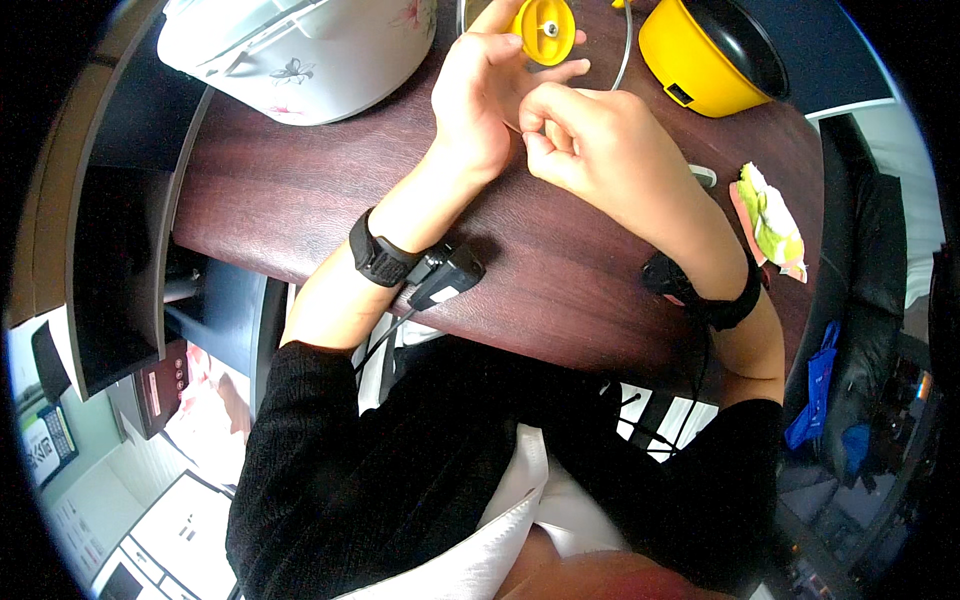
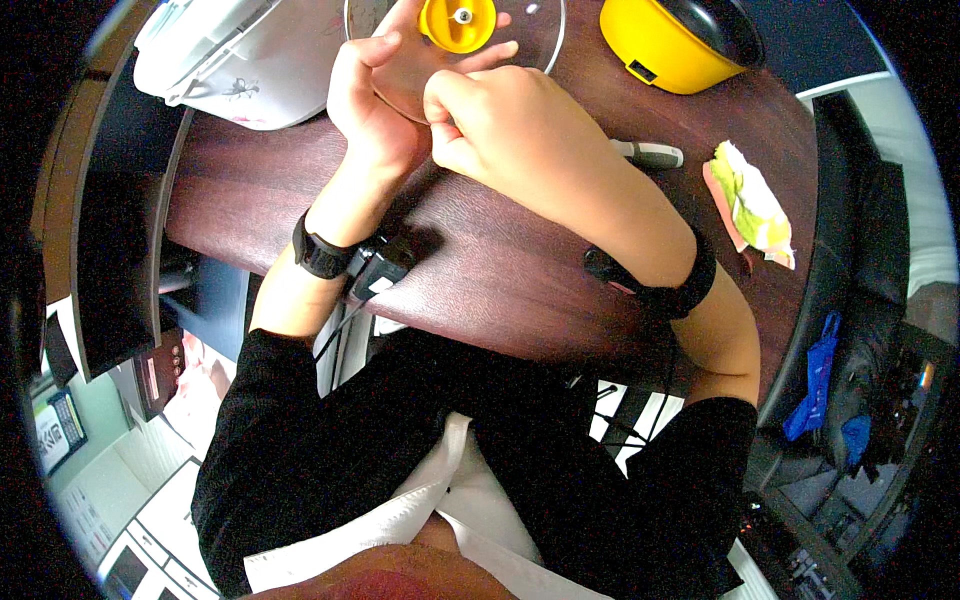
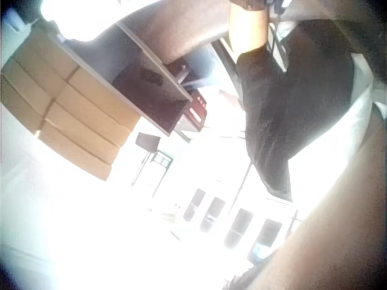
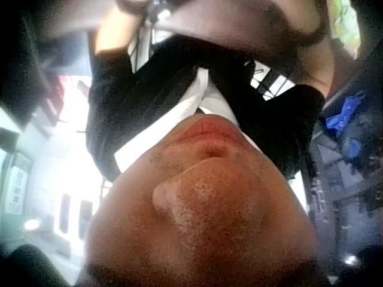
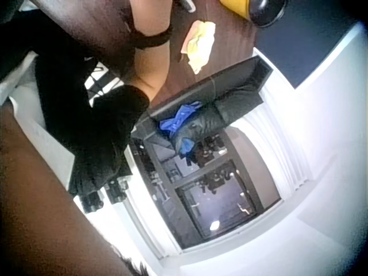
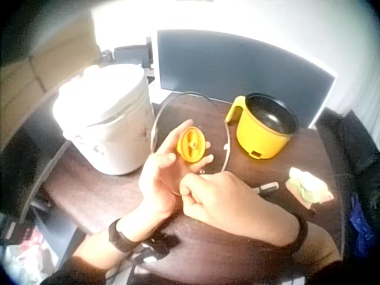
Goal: The person wipes a glass lid with a cloth, then uses a screwdriver to attach a yellow plastic knob and a metal ring to the lid. The person handles the lid, knob, ring, and screwdriver to assemble the components.
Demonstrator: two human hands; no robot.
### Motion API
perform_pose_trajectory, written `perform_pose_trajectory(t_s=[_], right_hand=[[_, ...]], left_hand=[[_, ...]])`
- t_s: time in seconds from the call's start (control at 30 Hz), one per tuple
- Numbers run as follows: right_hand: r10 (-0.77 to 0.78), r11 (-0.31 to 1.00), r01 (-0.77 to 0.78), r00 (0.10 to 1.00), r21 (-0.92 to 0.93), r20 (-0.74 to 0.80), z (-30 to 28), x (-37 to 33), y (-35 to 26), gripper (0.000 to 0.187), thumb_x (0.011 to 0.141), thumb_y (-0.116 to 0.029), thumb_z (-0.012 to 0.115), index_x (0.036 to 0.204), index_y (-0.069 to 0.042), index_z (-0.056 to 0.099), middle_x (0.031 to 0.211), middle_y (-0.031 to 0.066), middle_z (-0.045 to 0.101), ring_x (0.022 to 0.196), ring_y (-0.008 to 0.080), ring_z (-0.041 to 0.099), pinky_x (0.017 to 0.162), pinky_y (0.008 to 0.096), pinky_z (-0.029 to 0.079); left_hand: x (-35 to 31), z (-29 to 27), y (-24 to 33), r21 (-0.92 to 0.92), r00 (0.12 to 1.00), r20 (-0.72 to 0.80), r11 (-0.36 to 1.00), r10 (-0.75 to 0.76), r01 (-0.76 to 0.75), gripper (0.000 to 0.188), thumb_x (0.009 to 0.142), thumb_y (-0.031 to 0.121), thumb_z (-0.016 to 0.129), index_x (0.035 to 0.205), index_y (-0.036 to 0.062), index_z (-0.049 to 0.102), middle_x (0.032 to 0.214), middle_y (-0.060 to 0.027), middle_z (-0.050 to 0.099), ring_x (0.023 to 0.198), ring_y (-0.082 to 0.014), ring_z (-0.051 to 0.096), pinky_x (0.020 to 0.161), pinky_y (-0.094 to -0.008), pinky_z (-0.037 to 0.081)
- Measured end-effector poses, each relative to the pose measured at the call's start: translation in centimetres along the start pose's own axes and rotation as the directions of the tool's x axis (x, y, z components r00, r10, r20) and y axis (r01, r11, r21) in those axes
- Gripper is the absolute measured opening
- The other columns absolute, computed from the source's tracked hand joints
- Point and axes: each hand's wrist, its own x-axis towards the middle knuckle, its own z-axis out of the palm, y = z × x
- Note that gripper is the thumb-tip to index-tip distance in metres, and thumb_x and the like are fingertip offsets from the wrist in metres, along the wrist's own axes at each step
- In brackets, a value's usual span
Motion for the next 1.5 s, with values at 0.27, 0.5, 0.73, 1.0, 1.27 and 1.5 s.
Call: perform_pose_trajectory(t_s=[0.27, 0.5, 0.73, 1.0, 1.27, 1.5], right_hand=[[0.017, 0.999, -0.016, 1.000, -0.030, 0.021, 0.0, 0.0, 0.1, 0.011, 0.075, -0.010, 0.064, 0.077, -0.005, 0.054, 0.066, 0.0139, 0.060, 0.063, 0.0331, 0.063, 0.059, 0.0424, 0.051], [-0.087, 0.979, 0.080, 0.996, -0.186, -0.029, 0.4, 0.4, 0.1, 0.013, 0.073, -0.012, 0.064, 0.075, -0.005, 0.053, 0.064, 0.0135, 0.061, 0.061, 0.0331, 0.063, 0.057, 0.0423, 0.052], [-0.018, 1.000, 0.018, 1.000, 0.008, -0.016, 0.5, -0.6, -0.3, 0.015, 0.072, -0.013, 0.067, 0.075, -0.008, 0.053, 0.058, 0.0097, 0.058, 0.054, 0.0293, 0.062, 0.052, 0.0392, 0.050], [0.107, 0.993, -0.114, 0.984, -0.040, -0.142, -0.1, -2.1, -0.5, 0.016, 0.074, -0.012, 0.071, 0.082, -0.012, 0.058, 0.063, 0.0066, 0.061, 0.057, 0.0260, 0.064, 0.052, 0.0358, 0.049], [0.009, 0.989, -0.032, 0.988, -0.145, -0.155, 0.8, -1.7, -1.0, 0.014, 0.081, -0.016, 0.069, 0.087, -0.010, 0.058, 0.068, 0.0094, 0.063, 0.060, 0.0295, 0.064, 0.053, 0.0387, 0.051], [0.036, 0.997, -0.039, 0.998, -0.067, -0.048, 0.6, -1.3, -1.0, 0.011, 0.086, -0.017, 0.064, 0.086, -0.009, 0.057, 0.068, 0.0119, 0.062, 0.061, 0.0331, 0.063, 0.054, 0.0422, 0.049]], left_hand=[[-0.2, -0.2, -0.5, 0.003, 0.999, 0.024, 0.999, -0.035, 0.035, 0.077, 0.076, 0.029, 0.056, 0.143, -0.0003, 0.032, 0.131, -0.0142, 0.048, 0.117, -0.0275, 0.050, 0.102, -0.0426, 0.042], [-0.2, -0.2, -0.5, 0.011, 0.999, 0.020, 0.999, -0.036, 0.036, 0.077, 0.076, 0.028, 0.055, 0.143, -0.0007, 0.032, 0.131, -0.0150, 0.048, 0.118, -0.0279, 0.050, 0.101, -0.0423, 0.042], [-0.1, 0.2, -0.2, -0.008, 1.000, 0.003, 1.000, -0.028, 0.028, 0.075, 0.076, 0.030, 0.053, 0.142, -0.0008, 0.033, 0.130, -0.0156, 0.048, 0.118, -0.0290, 0.049, 0.102, -0.0435, 0.041], [-0.1, 0.3, 0.5, -0.015, 1.000, -0.008, 1.000, 0.001, -0.001, 0.077, 0.077, 0.033, 0.052, 0.143, -0.0008, 0.032, 0.131, -0.0158, 0.047, 0.118, -0.0305, 0.049, 0.103, -0.0460, 0.040], [-0.3, 1.4, 1.0, 0.041, 0.998, -0.059, 0.999, -0.028, 0.030, 0.077, 0.077, 0.033, 0.053, 0.143, -0.0008, 0.032, 0.131, -0.0158, 0.047, 0.118, -0.0299, 0.049, 0.102, -0.0452, 0.041], [-0.1, 0.1, 0.2, -0.003, 1.000, 0.006, 1.000, -0.010, 0.010, 0.078, 0.076, 0.032, 0.056, 0.143, -0.0011, 0.031, 0.131, -0.0161, 0.047, 0.118, -0.0297, 0.049, 0.102, -0.0444, 0.042]])
